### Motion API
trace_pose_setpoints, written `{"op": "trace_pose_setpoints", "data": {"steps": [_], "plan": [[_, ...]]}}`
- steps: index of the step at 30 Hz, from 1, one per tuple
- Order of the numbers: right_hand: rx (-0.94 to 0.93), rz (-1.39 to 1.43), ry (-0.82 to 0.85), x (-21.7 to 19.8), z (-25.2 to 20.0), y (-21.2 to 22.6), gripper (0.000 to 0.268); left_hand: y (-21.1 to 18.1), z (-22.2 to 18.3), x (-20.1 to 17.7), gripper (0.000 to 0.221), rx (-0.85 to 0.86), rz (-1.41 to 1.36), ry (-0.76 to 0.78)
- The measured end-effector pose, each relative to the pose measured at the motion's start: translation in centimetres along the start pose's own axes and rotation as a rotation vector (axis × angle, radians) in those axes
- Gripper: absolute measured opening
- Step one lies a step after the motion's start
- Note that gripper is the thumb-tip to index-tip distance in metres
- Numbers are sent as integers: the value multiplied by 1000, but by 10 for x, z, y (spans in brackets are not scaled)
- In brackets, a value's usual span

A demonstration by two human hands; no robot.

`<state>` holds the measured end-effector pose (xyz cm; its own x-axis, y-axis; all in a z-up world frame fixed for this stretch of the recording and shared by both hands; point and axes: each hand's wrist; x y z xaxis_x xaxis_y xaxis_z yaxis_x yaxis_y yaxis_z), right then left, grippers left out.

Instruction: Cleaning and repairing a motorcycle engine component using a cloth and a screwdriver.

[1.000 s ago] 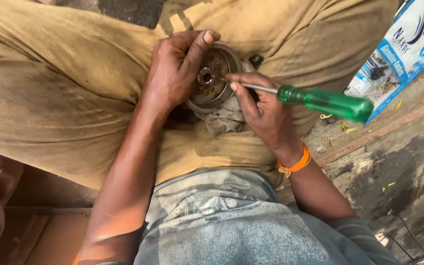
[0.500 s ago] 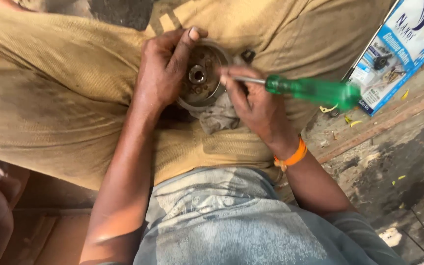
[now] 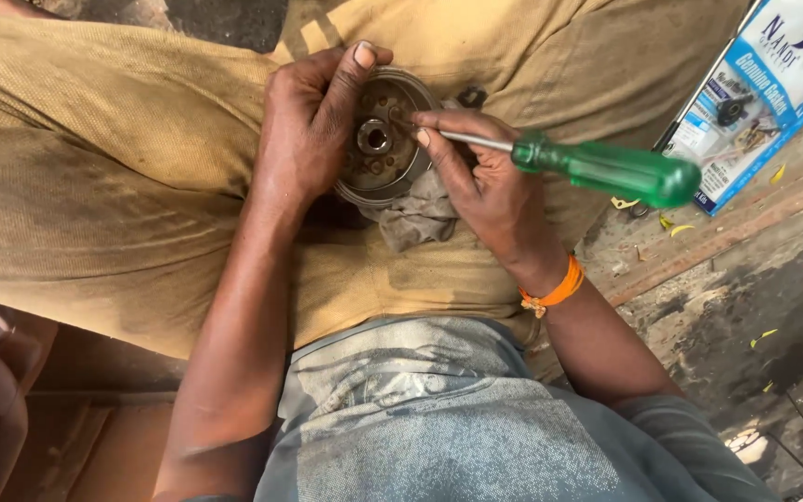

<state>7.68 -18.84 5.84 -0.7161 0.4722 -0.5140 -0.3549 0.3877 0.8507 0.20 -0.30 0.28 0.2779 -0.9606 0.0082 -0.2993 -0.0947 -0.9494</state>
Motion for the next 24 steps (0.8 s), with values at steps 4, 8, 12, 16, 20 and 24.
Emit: {"op": "trace_pose_setpoints", "data": {"steps": [4, 8, 12, 16, 20, 24], "plan": [[122, 111, 65, 1, -7, -15, 13, 4, 1, 1, 47, 58, 4, -3], [32, 73, 57, -2, -2, -18, 11, 2, 1, 1, 46, 7, 3, -10], [-83, -54, 107, -9, 2, -6, 9, 7, 2, 1, 46, 17, -14, -18], [-160, -195, 97, -12, 7, -5, 11, 5, 2, 1, 46, 8, -28, -18], [-38, -93, 127, -6, 2, -16, 9, 3, 1, 0, 46, 1, 14, -19], [-113, -107, 136, -12, 2, 3, 11, 4, 0, 1, 46, 7, 6, -5]]}}
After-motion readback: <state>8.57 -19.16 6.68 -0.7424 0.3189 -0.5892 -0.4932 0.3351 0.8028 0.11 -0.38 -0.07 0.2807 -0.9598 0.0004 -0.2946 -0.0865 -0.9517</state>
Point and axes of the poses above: each hand's wrist, its own z-axis towards the middle knuckle, its own x-axis out of the palm, y = z × x, and after that the axes turned 9 degrees about y, right-handed
